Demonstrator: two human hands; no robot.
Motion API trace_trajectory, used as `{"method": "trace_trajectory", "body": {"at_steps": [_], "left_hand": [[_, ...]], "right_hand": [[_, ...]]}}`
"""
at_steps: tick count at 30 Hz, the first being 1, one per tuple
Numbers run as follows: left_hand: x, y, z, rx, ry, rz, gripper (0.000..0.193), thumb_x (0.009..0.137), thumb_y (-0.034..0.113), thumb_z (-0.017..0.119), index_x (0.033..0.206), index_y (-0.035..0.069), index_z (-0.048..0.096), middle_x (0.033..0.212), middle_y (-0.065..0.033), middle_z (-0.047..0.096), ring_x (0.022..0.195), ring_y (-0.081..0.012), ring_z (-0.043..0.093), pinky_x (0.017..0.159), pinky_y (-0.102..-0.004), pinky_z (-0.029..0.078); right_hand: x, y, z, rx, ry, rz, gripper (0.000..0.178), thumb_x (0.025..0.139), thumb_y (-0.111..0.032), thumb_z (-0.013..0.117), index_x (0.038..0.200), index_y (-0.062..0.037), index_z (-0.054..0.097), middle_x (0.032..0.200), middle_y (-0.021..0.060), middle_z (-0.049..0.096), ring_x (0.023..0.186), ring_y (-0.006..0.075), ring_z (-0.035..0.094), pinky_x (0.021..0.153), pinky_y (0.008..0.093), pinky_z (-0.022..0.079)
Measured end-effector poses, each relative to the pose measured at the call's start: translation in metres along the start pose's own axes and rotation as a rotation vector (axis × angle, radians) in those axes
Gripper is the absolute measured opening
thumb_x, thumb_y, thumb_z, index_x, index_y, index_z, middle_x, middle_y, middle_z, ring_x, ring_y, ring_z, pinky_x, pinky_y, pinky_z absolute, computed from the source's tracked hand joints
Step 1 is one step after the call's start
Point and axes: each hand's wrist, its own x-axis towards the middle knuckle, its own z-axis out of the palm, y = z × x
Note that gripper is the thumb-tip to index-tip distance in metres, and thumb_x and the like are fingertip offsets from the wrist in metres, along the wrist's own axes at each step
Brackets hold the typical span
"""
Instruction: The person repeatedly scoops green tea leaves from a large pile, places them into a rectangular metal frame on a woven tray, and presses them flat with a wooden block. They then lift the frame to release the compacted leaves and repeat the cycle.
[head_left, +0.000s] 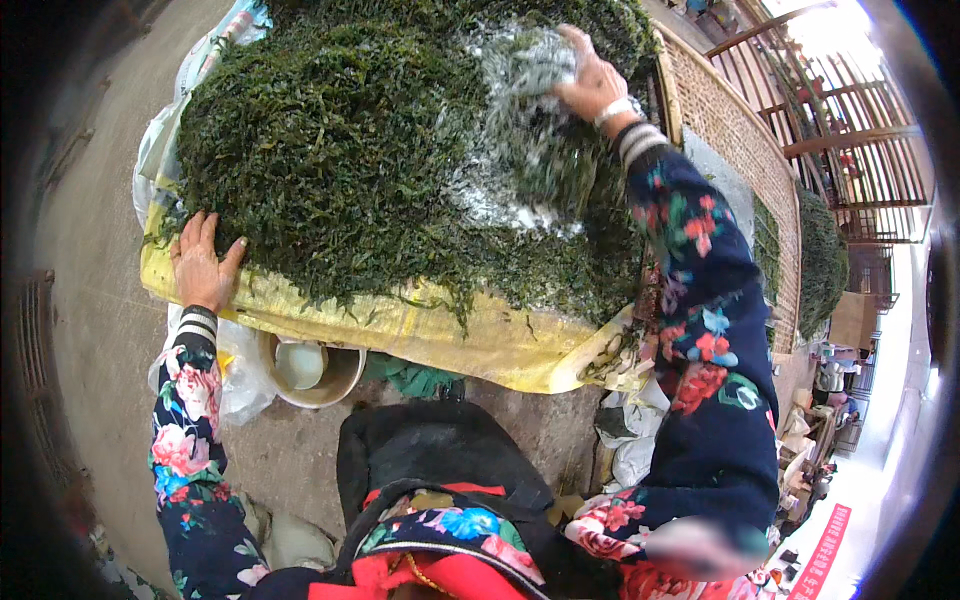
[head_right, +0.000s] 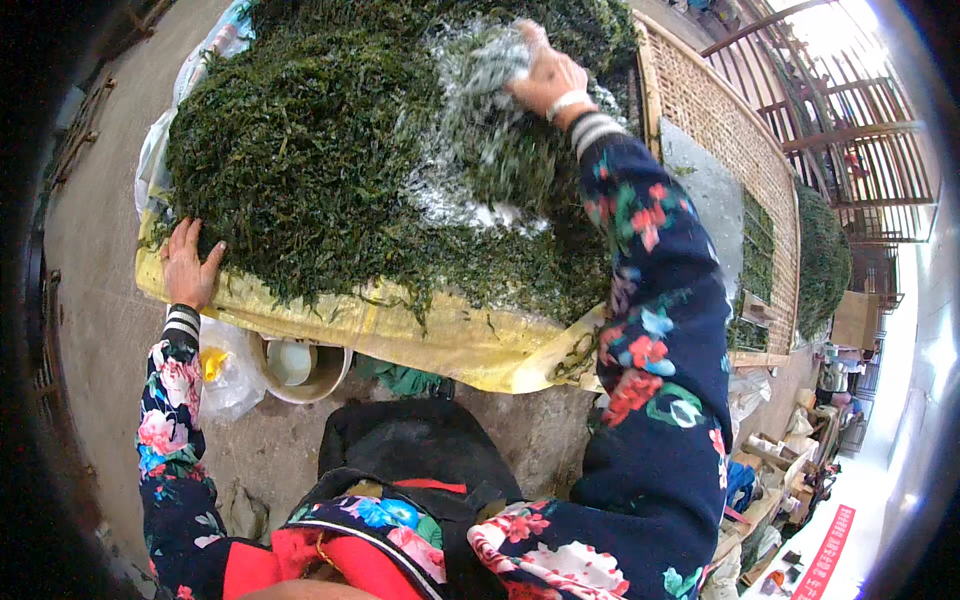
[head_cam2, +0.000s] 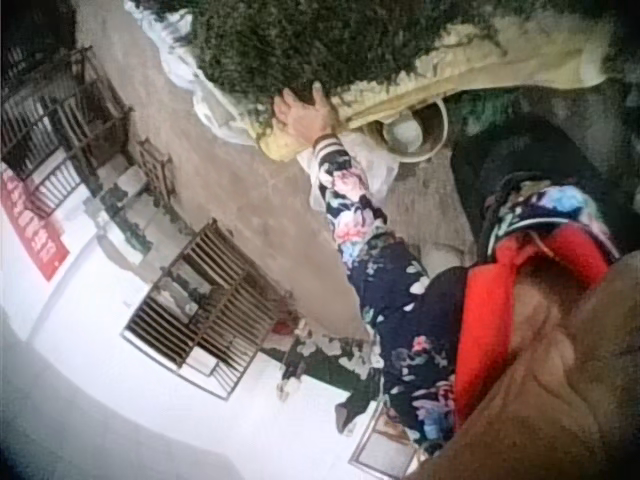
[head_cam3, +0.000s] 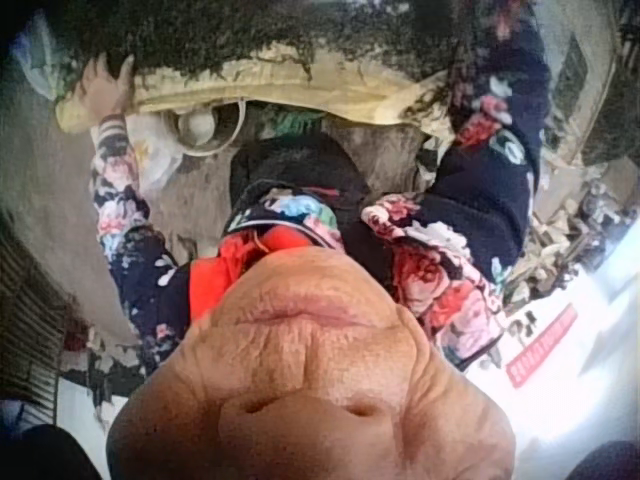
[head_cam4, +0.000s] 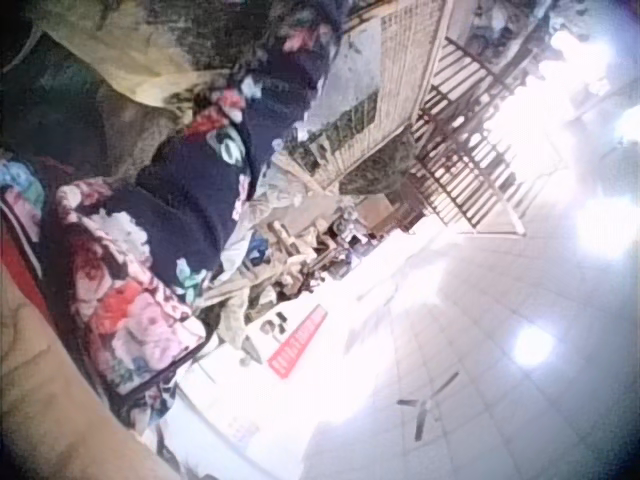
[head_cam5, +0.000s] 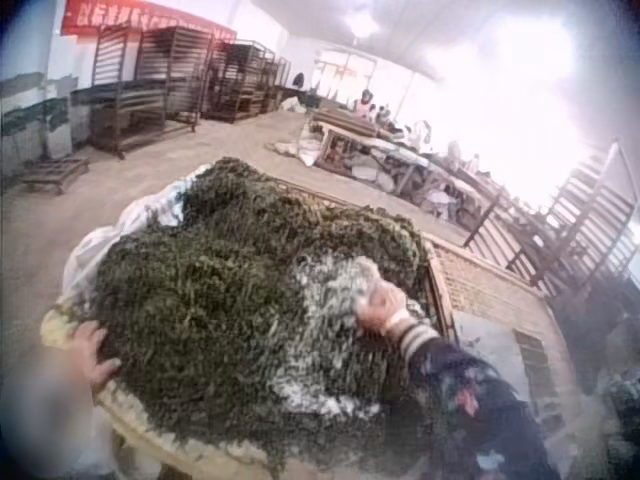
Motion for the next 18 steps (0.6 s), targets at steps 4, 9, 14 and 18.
{"method": "trace_trajectory", "body": {"at_steps": [4, 9, 14, 18], "left_hand": [[-0.001, -0.002, 0.002, 0.011, -0.004, -0.011, 0.068, 0.090, 0.051, 0.062, 0.141, 0.007, 0.053, 0.150, -0.0149, 0.046, 0.140, -0.0326, 0.040, 0.116, -0.0511, 0.026], [0.001, -0.001, 0.004, 0.052, -0.004, -0.014, 0.066, 0.091, 0.051, 0.061, 0.142, 0.009, 0.052, 0.151, -0.0144, 0.046, 0.141, -0.0321, 0.040, 0.117, -0.0509, 0.024], [0.003, -0.003, 0.011, 0.006, 0.021, 0.016, 0.066, 0.092, 0.051, 0.060, 0.142, 0.009, 0.052, 0.151, -0.0134, 0.046, 0.140, -0.0318, 0.040, 0.118, -0.0514, 0.024], [0.002, -0.006, 0.014, 0.014, 0.046, 0.030, 0.066, 0.092, 0.052, 0.059, 0.141, 0.010, 0.052, 0.151, -0.0128, 0.046, 0.140, -0.0318, 0.040, 0.117, -0.0517, 0.024]], "right_hand": [[0.026, -0.026, 0.022, -0.169, -0.249, 0.154, 0.095, 0.075, -0.063, 0.067, 0.154, -0.0195, 0.037, 0.141, 0.0254, 0.055, 0.126, 0.0361, 0.057, 0.103, 0.0427, 0.049], [-0.076, -0.078, 0.021, -0.228, -0.388, -0.319, 0.117, 0.057, -0.066, 0.083, 0.157, -0.0385, 0.027, 0.162, 0.0321, 0.013, 0.142, 0.0642, 0.016, 0.105, 0.0765, 0.029], [-0.121, -0.056, -0.012, -0.462, -0.481, -0.396, 0.110, 0.058, -0.062, 0.084, 0.153, -0.0466, 0.031, 0.167, 0.0181, 0.009, 0.148, 0.0553, 0.005, 0.097, 0.0862, 0.025], [-0.091, 0.015, -0.015, -0.451, -0.414, -0.162, 0.113, 0.057, -0.049, 0.090, 0.154, -0.0421, 0.032, 0.166, 0.0230, 0.009, 0.150, 0.0510, 0.009, 0.106, 0.0764, 0.026]]}}
